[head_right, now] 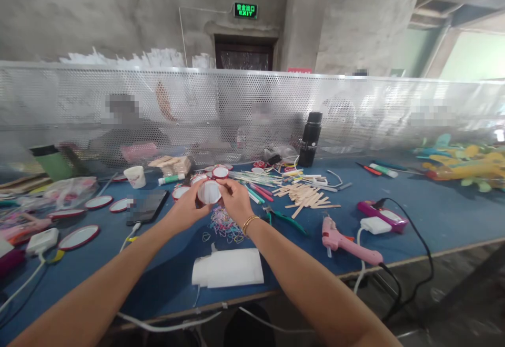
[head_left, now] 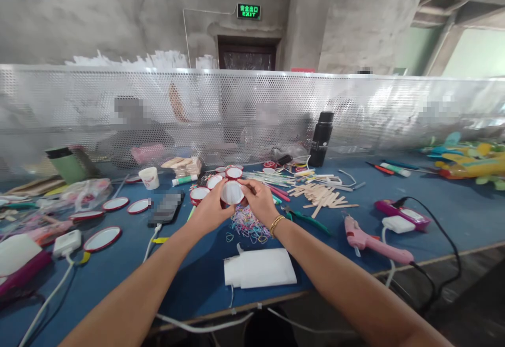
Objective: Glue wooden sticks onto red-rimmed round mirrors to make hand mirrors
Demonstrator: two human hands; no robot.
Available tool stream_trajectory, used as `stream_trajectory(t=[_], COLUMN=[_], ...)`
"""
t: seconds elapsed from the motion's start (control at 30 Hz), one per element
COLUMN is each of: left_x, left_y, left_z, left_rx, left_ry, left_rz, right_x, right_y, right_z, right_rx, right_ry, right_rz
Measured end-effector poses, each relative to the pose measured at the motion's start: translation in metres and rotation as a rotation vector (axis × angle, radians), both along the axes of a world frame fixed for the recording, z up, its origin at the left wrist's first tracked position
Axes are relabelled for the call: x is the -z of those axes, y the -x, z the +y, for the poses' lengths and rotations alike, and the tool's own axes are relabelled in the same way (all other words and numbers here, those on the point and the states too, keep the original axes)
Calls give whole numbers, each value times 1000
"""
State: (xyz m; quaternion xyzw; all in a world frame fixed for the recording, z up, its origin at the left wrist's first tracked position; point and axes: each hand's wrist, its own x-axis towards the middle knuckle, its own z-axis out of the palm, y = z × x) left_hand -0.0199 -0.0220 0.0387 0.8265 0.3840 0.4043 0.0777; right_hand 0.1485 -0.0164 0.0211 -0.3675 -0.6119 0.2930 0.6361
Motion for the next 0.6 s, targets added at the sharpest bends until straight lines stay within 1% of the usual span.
stream_trajectory(t=[0.1, 0.17, 0.33, 0.43, 0.6], left_x=[0, -2, -5, -7, -8], left_y=[3, 6, 10, 11, 12], left_z=[4, 7, 14, 15, 15], left_rx=[21, 26, -49, -71, -63], left_ry=[53, 119, 400, 425, 412], left_rz=[-37, -104, -353, -439, -444], right_x=[3, 5, 8, 7, 7], right_y=[-1, -2, -3, -3, -4], right_z=[2, 4, 6, 5, 6], right_rx=[4, 21, 64, 59, 59], right_ry=[-22, -52, -90, -79, -117], right_rz=[-24, -67, -149, -163, -212])
